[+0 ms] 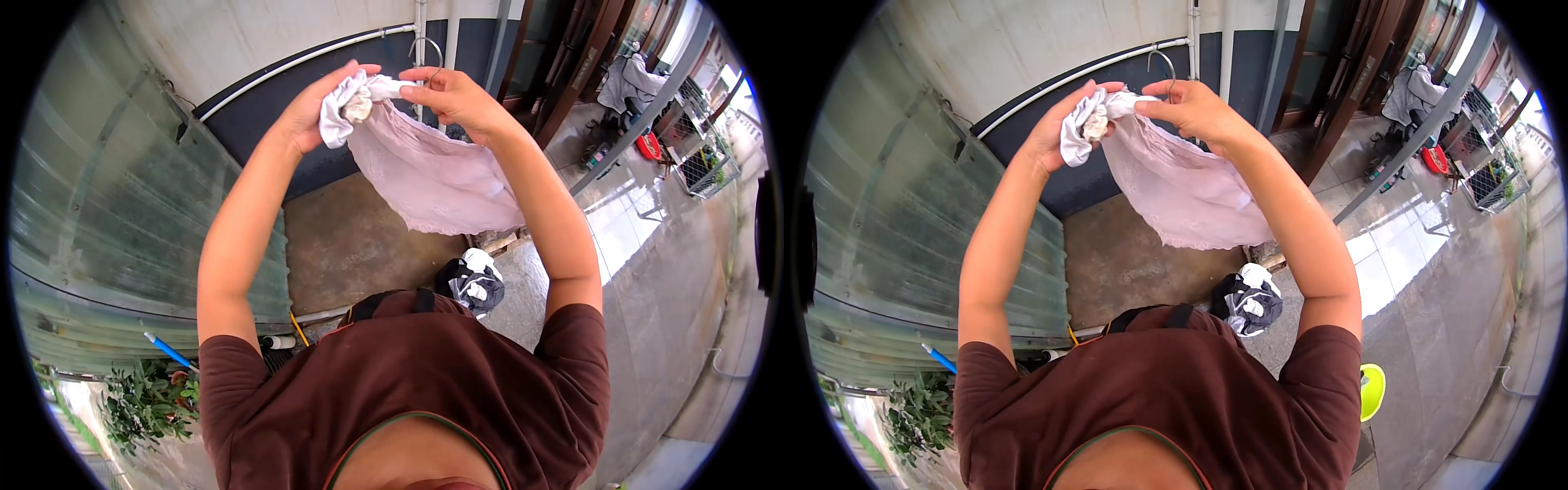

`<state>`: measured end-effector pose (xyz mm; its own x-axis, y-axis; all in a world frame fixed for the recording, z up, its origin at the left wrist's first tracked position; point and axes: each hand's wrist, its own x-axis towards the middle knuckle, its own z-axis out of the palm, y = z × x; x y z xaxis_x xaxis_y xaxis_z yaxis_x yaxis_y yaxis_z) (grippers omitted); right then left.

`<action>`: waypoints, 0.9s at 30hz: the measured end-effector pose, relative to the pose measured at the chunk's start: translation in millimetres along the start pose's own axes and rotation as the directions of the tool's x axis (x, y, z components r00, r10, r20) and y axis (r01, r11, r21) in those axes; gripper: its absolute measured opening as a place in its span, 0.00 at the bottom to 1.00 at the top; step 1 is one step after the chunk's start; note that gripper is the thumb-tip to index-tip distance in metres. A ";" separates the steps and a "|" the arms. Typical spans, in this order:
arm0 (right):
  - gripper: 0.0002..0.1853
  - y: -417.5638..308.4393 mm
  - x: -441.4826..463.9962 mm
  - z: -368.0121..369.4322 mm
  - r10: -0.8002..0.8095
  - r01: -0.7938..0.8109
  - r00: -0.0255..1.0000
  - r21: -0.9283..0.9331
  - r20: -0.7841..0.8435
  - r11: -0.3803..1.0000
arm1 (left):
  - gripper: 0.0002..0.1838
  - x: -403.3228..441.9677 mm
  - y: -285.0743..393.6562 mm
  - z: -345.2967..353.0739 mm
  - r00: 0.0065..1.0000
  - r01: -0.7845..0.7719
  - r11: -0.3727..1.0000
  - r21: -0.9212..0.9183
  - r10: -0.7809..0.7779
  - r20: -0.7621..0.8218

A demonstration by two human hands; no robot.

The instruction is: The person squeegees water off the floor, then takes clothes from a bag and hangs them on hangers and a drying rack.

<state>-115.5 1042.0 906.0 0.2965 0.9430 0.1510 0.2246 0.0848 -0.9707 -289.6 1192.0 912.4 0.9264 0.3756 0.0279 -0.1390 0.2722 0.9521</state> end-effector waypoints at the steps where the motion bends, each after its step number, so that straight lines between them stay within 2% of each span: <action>1: 0.23 3.4 2.7 2.5 -0.010 0.010 1.000 -0.012 -0.007 1.000 | 0.27 2.3 -7.5 -2.0 0.999 0.003 0.999 -0.036 -0.001 0.047; 4: 0.27 7.9 9.0 -3.0 0.068 -0.066 0.998 -0.092 0.015 0.994 | 0.26 -1.6 -17.2 2.0 0.994 -0.015 0.998 -0.062 0.021 0.105; 5: 0.21 6.5 6.5 -3.6 0.041 -0.044 0.999 -0.072 -0.034 0.996 | 0.25 -1.1 -21.2 -4.4 0.995 0.003 0.999 -0.051 0.002 0.098; 9: 0.09 9.7 8.3 -23.1 0.011 0.004 0.996 0.178 -0.087 0.984 | 0.21 -8.4 -37.2 -38.8 0.997 0.067 0.998 0.017 -0.067 0.037; 12: 0.06 -4.2 0.6 -29.2 0.076 -0.026 0.982 0.276 -0.171 0.961 | 0.14 -18.9 -43.1 -44.6 0.989 0.140 0.983 0.115 -0.132 -0.073; 14: 0.07 -4.2 -0.6 -34.4 0.083 -0.043 0.988 0.280 -0.134 0.959 | 0.12 -20.7 -51.9 -58.3 0.977 0.178 0.968 0.174 -0.153 -0.146; 19: 0.12 -3.4 1.6 -33.6 0.063 -0.055 0.998 0.205 -0.032 0.977 | 0.23 -17.8 -46.0 -16.2 0.985 0.030 0.956 0.291 0.021 -0.171; 22: 0.13 -4.9 1.4 -18.8 0.054 -0.055 0.999 0.158 0.009 0.986 | 0.23 -12.7 -44.6 14.6 0.991 -0.025 0.945 0.327 0.067 -0.118; 23: 0.13 -4.4 1.5 -12.5 0.046 -0.049 0.999 0.155 0.020 0.987 | 0.20 -10.3 -46.7 21.5 0.988 -0.087 0.932 0.353 0.127 -0.092; 27: 0.13 0.1 1.3 -8.3 0.024 -0.027 0.999 0.150 0.024 0.988 | 0.12 -2.9 -54.8 11.1 0.983 -0.031 0.838 0.545 0.124 -0.134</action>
<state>-107.4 1040.6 907.7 0.2795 0.9522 0.1233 0.0750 0.1064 -0.9915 -280.8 1166.1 863.5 0.8466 0.5218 0.1047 0.0451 -0.2664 0.9628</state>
